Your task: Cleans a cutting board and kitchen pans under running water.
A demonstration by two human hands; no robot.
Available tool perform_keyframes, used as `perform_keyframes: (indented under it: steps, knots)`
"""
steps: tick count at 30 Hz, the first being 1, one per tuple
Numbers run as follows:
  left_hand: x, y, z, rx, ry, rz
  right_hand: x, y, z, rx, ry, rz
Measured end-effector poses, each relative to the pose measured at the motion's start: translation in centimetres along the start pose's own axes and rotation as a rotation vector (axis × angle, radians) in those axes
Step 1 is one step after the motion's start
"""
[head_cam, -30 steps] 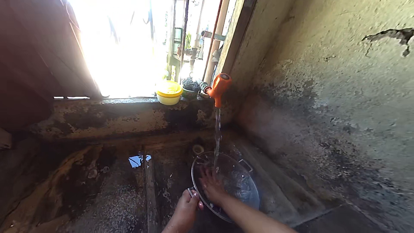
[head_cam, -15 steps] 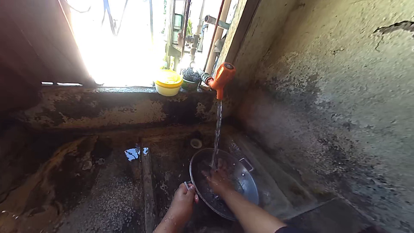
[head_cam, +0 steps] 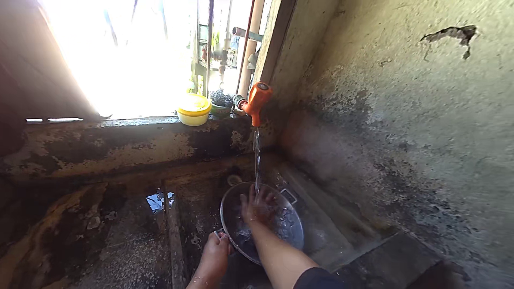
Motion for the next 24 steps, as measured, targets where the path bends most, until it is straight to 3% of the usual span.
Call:
perform_keyframes:
  steps: [4, 6, 8, 9, 11, 13, 15, 19, 24]
  knots:
    - [0.2, -1.4, 0.7, 0.032, 0.134, 0.091, 6.8, 2.9, -6.2, -0.310, -0.433, -0.515]
    - [0.6, -3.5, 1.3, 0.025, 0.215, 0.204, 11.7, 1.5, -4.8, -0.305, -0.647, -0.816]
    - [0.7, -5.3, 1.9, 0.033, 0.269, 0.276, 11.8, -0.2, 0.0, 0.025, -0.742, -0.911]
    - [1.0, -5.8, 1.9, 0.040, 0.278, 0.283, 9.9, -1.6, 2.7, 0.228, -0.628, -0.871]
    - [1.4, -5.9, 1.9, 0.071, 0.274, 0.281, 4.5, -5.7, 5.5, 0.368, -0.347, -0.655]
    - [1.3, -6.3, 1.2, 0.115, 0.222, 0.306, 0.2, -8.8, 5.8, 0.296, -0.164, -0.403]
    - [0.8, -7.3, 0.0, 0.099, 0.125, 0.343, -1.5, -9.2, 6.3, 0.097, -0.017, -0.244]
    - [-0.8, -8.0, 2.3, -0.150, 0.021, 0.402, -1.2, -8.5, 7.6, -0.112, 0.189, -0.294]
    - [-2.0, -5.0, 13.0, -0.337, 0.082, 0.360, -1.5, -10.5, 11.1, -0.421, 0.339, -0.255]
Point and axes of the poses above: each hand's wrist, its own x-axis away from the middle knuckle, its own y-axis out of the palm, z = x × y, the point moved 8 cm from there along -x, towards the middle knuckle, and after that the axes turned 7 degrees about -x, right-handed, at the moved point
